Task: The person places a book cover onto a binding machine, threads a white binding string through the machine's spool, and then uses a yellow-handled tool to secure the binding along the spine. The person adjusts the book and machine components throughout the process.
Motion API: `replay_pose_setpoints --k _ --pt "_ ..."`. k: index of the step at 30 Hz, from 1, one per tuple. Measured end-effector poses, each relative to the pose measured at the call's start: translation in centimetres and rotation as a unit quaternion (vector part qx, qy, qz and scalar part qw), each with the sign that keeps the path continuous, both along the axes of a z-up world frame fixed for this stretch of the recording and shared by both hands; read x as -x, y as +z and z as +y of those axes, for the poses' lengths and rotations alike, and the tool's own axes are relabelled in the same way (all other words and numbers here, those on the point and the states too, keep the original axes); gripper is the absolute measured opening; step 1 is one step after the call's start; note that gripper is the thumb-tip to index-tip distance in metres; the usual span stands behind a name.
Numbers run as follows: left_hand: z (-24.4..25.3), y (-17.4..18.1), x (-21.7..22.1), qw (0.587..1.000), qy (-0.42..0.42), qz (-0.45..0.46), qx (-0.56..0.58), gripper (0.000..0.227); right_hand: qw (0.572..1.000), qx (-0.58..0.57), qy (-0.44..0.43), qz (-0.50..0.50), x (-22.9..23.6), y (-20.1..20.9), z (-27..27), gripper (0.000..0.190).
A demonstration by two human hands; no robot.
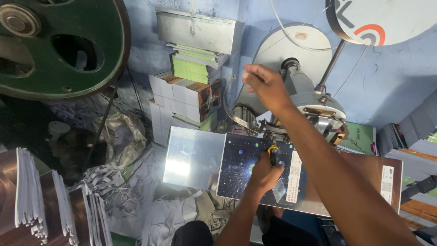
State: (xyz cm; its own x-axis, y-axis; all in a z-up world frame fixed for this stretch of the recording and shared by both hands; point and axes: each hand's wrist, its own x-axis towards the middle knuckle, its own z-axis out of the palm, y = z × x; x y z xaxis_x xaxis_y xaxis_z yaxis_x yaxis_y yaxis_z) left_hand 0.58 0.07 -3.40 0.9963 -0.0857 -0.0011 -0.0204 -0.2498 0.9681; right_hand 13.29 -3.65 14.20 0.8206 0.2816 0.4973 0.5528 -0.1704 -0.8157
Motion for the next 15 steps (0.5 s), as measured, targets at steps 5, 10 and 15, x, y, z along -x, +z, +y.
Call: replay_pose_setpoints --k 5,10,15 --pt "0.1 0.4 0.2 1.0 -0.002 0.017 0.001 0.057 1.0 0.007 0.018 -0.004 -0.7 -0.1 1.2 0.029" --pt "0.1 0.8 0.5 1.0 -0.003 0.013 -0.007 0.059 1.0 -0.003 0.024 -0.008 -1.0 -0.6 2.0 0.026" --pt "0.2 1.1 0.8 1.0 -0.015 0.021 -0.013 0.061 1.0 0.027 -0.004 -0.017 -1.3 0.1 2.7 0.016"
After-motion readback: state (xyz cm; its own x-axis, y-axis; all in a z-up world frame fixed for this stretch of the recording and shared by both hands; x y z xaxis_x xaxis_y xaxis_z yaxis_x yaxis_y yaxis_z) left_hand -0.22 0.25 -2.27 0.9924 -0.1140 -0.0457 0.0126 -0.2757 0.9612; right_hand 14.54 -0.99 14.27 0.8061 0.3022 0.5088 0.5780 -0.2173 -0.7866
